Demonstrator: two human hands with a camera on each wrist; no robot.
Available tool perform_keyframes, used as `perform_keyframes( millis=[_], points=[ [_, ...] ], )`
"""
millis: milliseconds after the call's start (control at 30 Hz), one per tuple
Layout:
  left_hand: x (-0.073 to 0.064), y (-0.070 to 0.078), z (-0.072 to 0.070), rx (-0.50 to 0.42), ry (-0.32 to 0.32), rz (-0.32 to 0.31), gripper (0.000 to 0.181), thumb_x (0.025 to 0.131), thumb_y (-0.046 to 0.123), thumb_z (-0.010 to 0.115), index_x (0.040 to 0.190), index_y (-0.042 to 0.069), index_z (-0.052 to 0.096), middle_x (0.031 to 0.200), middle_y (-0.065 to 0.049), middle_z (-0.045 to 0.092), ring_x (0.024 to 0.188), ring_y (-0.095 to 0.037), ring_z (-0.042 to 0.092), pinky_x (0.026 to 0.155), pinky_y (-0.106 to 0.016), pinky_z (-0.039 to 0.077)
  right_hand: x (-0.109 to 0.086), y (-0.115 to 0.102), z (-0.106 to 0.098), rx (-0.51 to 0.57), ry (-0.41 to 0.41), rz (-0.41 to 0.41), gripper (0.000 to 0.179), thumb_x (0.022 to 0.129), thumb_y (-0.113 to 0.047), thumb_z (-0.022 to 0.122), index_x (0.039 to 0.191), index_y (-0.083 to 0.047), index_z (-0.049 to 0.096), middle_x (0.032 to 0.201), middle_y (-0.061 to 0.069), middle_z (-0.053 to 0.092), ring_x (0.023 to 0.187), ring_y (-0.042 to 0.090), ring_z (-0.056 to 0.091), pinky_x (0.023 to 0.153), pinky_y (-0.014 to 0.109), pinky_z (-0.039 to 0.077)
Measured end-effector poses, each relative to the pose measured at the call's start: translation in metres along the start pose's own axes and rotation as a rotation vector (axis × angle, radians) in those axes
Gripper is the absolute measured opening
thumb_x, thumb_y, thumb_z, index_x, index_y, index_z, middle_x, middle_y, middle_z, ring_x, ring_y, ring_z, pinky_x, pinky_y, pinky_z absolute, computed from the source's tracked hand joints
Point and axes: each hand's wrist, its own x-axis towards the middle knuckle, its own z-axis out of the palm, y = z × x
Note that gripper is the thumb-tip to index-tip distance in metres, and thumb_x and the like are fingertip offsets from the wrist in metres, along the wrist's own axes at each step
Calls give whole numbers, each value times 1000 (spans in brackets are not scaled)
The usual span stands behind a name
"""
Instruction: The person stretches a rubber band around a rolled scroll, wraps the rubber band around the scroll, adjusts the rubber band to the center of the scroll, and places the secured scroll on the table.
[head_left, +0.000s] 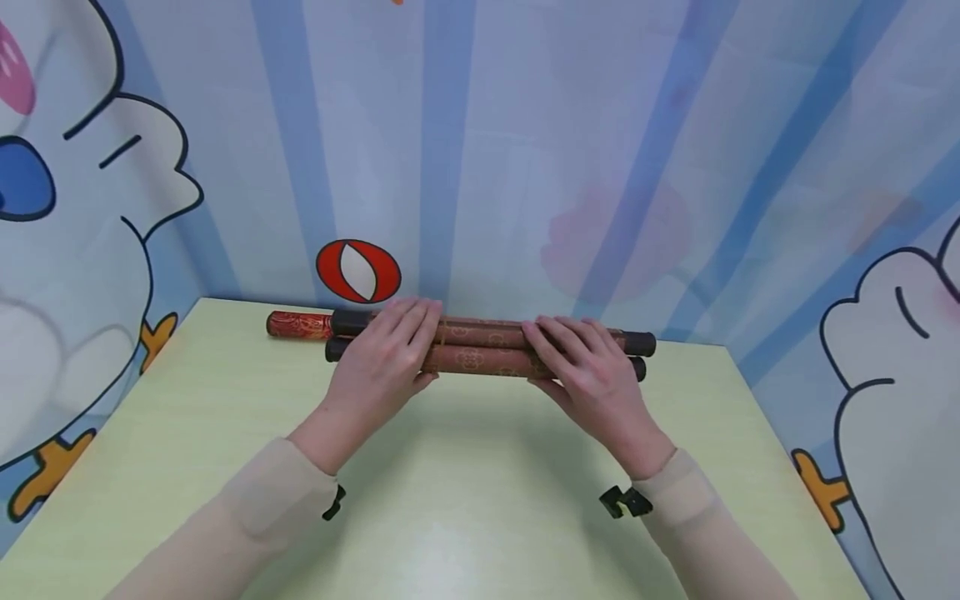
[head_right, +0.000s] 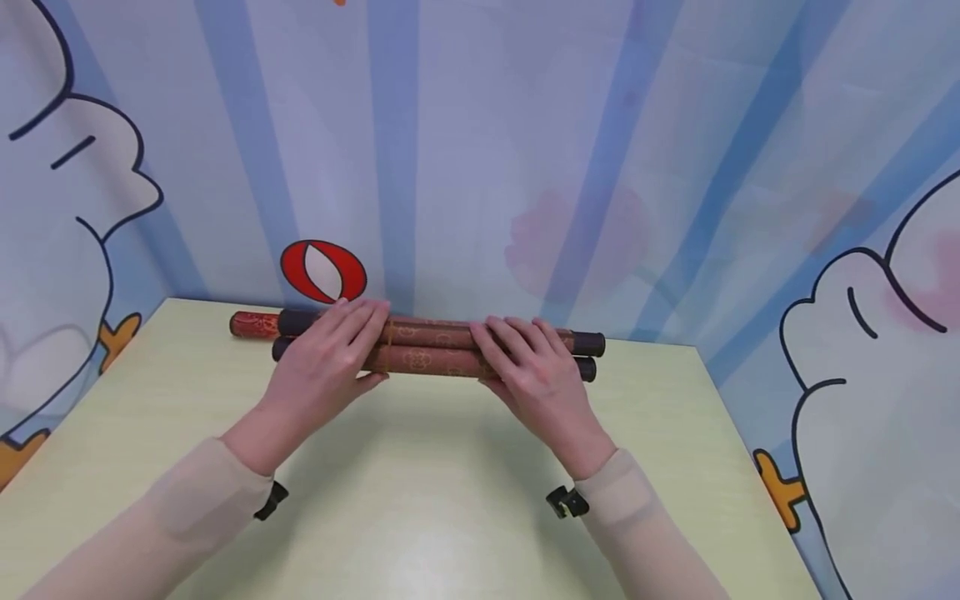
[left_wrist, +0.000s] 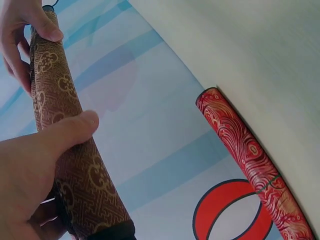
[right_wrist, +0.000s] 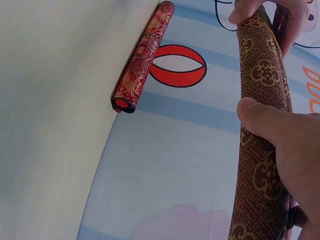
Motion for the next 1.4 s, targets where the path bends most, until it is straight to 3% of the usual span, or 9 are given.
perform_keyframes(
  millis=[467,767,1067,1400],
  points=[
    [5,6,4,17,87,29,85,75,39,100,139,-5,66,133,-19,72,125,-34,68,115,-43,49,4,-5,1,14,6,2,78,85,-28,94,152,-8,60,143,17,65,125,36,63,106,51,53],
    [0,6,3,21,82,22,93,77,47,97,146,-4,61,139,-21,69,130,-35,66,116,-44,48,8,-4,-1,-1,5,-1,77,85,-28,94,151,-9,61,142,15,65,125,35,64,106,49,54],
    [6,5,3,13,122,27,76,79,27,97,139,-8,65,133,-23,71,125,-37,67,113,-45,51,7,-4,-4,3,11,4,79,84,-27,95,152,-9,60,142,16,65,125,36,63,104,51,55],
    [11,9,6,30,118,41,85,76,39,99,139,-6,65,134,-20,71,125,-34,68,115,-43,49,9,-5,3,28,54,3,81,79,-25,98,150,-9,62,140,17,66,121,38,64,101,54,56]
  ],
)
